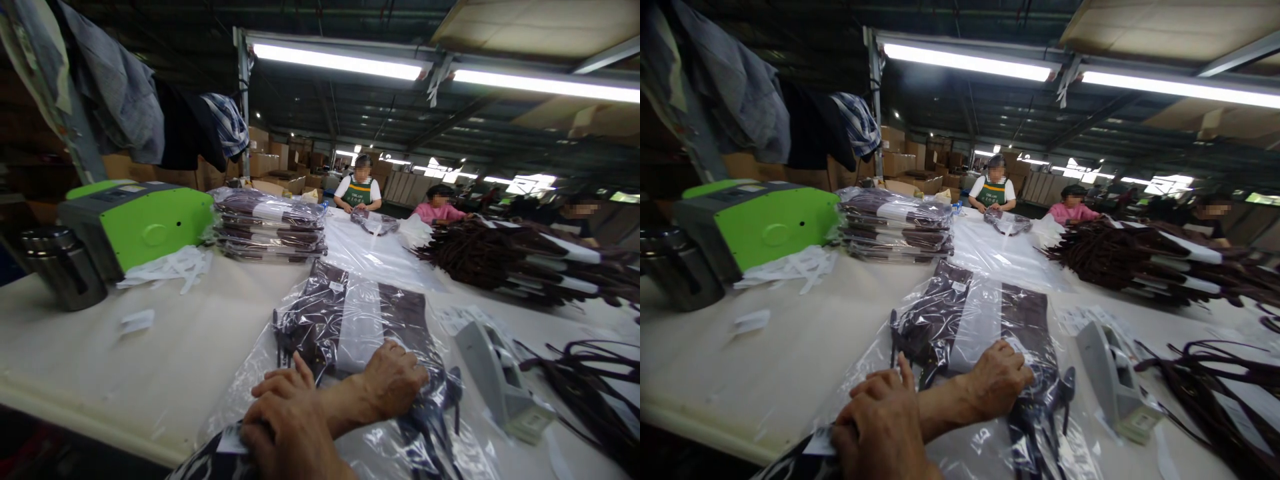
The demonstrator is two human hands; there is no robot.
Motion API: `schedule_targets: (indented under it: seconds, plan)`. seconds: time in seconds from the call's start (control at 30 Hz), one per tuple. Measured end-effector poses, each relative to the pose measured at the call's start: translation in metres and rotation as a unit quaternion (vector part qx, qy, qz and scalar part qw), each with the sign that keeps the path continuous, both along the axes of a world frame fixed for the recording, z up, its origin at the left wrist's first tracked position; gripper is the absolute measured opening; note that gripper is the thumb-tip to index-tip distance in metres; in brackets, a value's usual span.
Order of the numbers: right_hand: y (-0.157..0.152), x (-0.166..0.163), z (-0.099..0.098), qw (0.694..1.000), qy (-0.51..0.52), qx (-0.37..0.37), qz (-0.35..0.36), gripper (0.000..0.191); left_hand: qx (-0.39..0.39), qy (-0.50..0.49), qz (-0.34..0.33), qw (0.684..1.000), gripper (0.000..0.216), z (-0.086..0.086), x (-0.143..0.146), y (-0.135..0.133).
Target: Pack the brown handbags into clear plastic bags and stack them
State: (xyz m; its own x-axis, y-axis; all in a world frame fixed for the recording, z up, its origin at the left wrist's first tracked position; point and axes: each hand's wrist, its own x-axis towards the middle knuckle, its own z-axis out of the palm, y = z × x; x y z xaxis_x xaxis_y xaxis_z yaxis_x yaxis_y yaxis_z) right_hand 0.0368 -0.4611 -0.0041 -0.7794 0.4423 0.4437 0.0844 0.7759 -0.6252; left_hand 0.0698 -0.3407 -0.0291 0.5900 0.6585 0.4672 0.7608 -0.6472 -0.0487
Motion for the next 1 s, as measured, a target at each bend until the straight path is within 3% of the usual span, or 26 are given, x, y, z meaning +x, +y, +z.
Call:
schedule_targets:
  seconds: [0.17,0.3,0.37,0.47,0.53,0.67,0.73,0.87,0.93,1.0]
  plan:
    - [0.013,0.014,0.013,0.995,0.040,0.053,-0.069,0.041,-0.017,-0.014,0.001,1.000,0.013,0.004,-0.005,-0.002]
    - [0.030,0.030,0.025,0.994,0.038,0.075,-0.074,0.021,-0.068,-0.036,0.020,0.997,0.020,0.017,-0.010,-0.004]
    - [0.038,0.037,0.030,0.990,0.054,0.096,-0.082,0.018,-0.121,-0.113,0.035,0.986,0.019,0.021,-0.011,-0.004]
    - [0.051,0.058,0.039,0.979,0.089,0.147,-0.111,0.015,-0.212,-0.362,0.066,0.905,0.016,0.022,-0.017,-0.006]
    - [0.066,0.080,0.043,0.965,0.111,0.180,-0.156,0.012,-0.234,-0.453,0.063,0.858,0.024,0.021,-0.026,-0.006]
    - [0.101,0.132,0.040,0.917,0.137,0.195,-0.320,0.014,-0.221,-0.449,0.035,0.865,0.028,0.022,-0.052,-0.003]
    - [0.116,0.151,0.034,0.904,0.128,0.160,-0.374,0.020,-0.240,-0.495,0.048,0.834,0.031,0.022,-0.061,0.000]
    - [0.130,0.162,0.021,0.922,0.085,0.069,-0.372,0.027,-0.310,-0.611,0.033,0.728,0.042,0.021,-0.064,0.000]
    - [0.131,0.159,0.016,0.931,0.072,0.051,-0.355,0.029,-0.316,-0.627,0.019,0.711,0.043,0.022,-0.061,-0.003]
    - [0.131,0.154,0.012,0.938,0.067,0.050,-0.338,0.030,-0.307,-0.628,0.015,0.715,0.042,0.023,-0.058,-0.006]
